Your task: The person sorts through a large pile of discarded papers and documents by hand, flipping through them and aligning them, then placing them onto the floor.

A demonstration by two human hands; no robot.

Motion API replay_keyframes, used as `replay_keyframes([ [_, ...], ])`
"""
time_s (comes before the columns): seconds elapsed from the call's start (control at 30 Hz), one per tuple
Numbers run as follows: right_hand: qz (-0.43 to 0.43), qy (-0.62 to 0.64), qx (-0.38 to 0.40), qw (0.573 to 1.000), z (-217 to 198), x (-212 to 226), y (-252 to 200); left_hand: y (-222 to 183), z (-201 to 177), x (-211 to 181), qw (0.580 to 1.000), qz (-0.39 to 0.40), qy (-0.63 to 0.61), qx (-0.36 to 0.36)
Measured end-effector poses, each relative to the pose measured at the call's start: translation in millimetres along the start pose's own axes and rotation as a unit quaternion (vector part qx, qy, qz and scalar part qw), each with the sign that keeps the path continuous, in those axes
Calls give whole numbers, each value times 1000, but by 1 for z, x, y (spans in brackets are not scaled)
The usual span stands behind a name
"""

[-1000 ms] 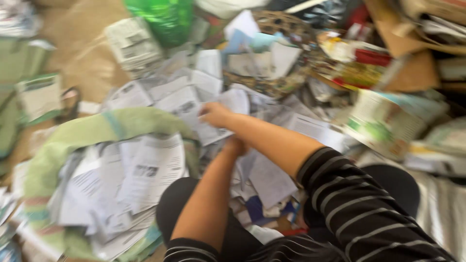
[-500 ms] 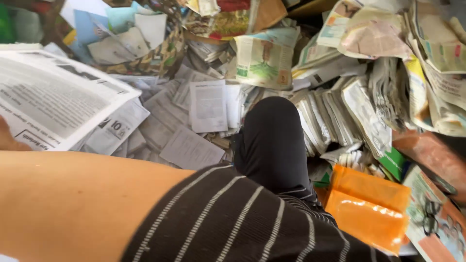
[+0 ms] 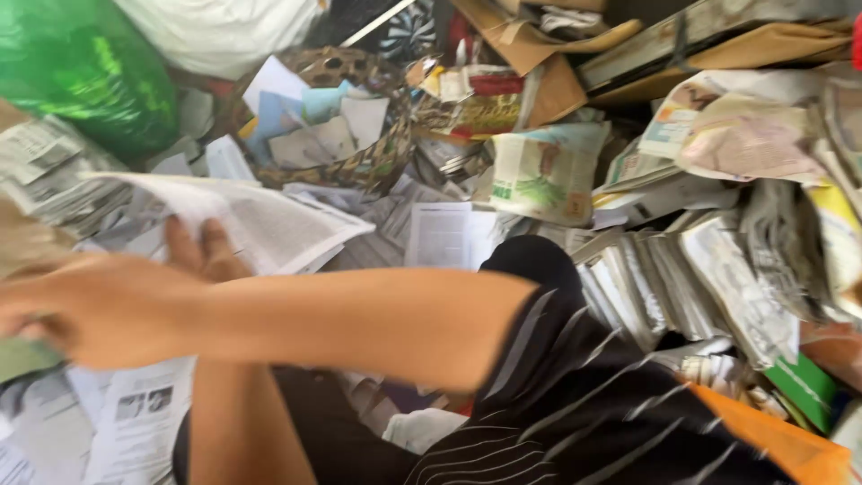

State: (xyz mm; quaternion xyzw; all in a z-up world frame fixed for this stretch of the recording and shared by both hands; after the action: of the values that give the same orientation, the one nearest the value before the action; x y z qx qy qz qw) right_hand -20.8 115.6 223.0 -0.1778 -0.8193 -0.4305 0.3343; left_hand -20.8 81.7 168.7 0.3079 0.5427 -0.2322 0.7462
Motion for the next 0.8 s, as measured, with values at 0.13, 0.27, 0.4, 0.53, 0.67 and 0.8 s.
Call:
replay_keyframes([
  [0.13,-70,-30,-105,992,-110,-20,-49,14,13,57,982,-50,-163,75],
  [0.27,86,-130,-138,978,-189,-105,-96,10,41,84,967,-207,-137,63],
  [0.4,292,-22,-46,955,-212,-158,-137,-5,69,105,916,-338,-196,84],
  [0.53,355,82,-51,930,-219,-165,-151,-17,80,116,896,-385,-201,92],
  [0.67,398,120,-73,907,-214,-190,-172,-24,84,142,882,-420,-158,143],
  [0.8,460,142,-51,875,-207,-217,-187,-30,78,158,874,-446,-91,167],
])
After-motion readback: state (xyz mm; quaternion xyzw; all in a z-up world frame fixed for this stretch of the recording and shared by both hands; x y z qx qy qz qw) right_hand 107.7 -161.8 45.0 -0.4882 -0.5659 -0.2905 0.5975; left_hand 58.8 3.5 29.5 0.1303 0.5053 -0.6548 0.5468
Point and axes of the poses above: each hand's wrist, its own y-axis towards the middle knuckle, its own z-axis out of the palm, x = y × z, the point moved 2 cm from there along y, towards the middle knuckle, and after that the axes turned 9 degrees about -x, right-handed, at the moved point
